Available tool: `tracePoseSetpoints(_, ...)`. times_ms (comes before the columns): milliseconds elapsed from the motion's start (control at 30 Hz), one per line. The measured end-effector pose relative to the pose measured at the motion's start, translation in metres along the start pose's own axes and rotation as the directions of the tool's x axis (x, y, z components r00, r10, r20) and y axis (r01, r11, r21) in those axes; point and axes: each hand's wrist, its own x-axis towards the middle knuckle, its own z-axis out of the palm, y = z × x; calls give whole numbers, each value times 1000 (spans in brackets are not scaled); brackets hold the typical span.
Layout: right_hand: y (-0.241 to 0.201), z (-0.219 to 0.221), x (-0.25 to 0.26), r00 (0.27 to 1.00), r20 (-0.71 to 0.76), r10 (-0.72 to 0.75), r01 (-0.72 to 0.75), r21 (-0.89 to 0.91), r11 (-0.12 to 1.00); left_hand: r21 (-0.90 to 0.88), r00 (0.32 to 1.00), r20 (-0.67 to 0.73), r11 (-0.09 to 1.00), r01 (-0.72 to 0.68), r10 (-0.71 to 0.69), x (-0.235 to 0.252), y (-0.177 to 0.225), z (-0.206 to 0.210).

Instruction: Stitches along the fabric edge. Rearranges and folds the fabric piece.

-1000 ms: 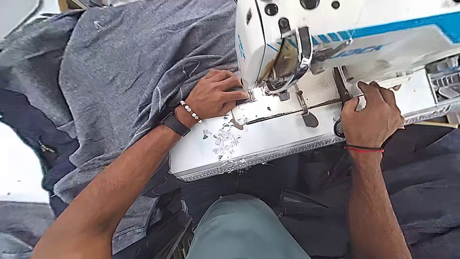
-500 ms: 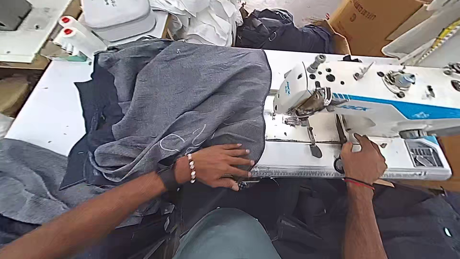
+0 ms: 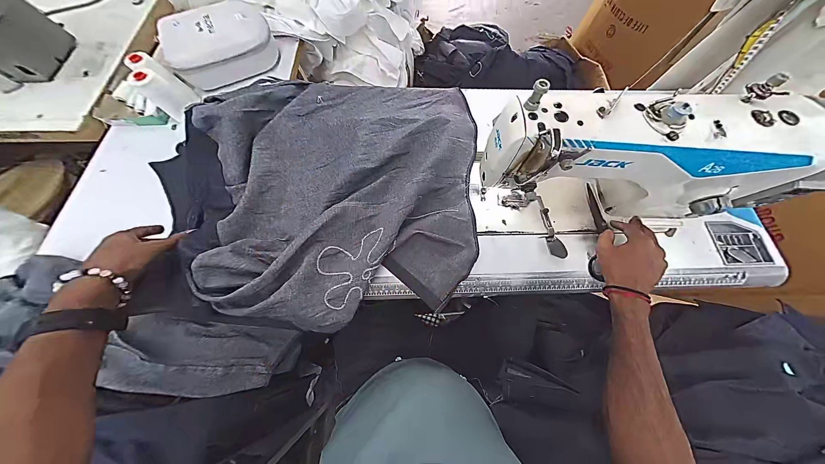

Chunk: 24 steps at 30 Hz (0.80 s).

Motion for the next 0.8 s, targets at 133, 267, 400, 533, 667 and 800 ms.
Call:
tracePoseSetpoints(133, -10, -2, -6, 999, -30, -16, 17, 37, 999, -219, 753, 162, 721, 657, -637, -31, 143, -29)
tracePoseSetpoints(267, -34, -2, -27, 984, -90, -152, 166, 165, 972, -275, 953, 50, 913, 302, -300, -55, 143, -49)
tracePoseSetpoints(400, -69, 11, -65, 957, -139, -253, 286, 336, 897, -238, 837, 126, 803, 546, -532, -42, 157, -44)
tracePoseSetpoints(533, -107, 33, -113, 871, -225, -437, 491, 453, 744, -336, 940, 180, 880, 336, -290, -6, 14, 1)
tracePoseSetpoints(667, -136, 32, -134, 751, -231, -619, 639, 494, 590, -320, 997, -17, 945, 65, -74, -34, 69, -26)
tracePoseSetpoints(800, -167, -7, -132, 512, -262, -818, 805, 478, 350, -634, 875, -354, 604, -484, 330, -148, 121, -111)
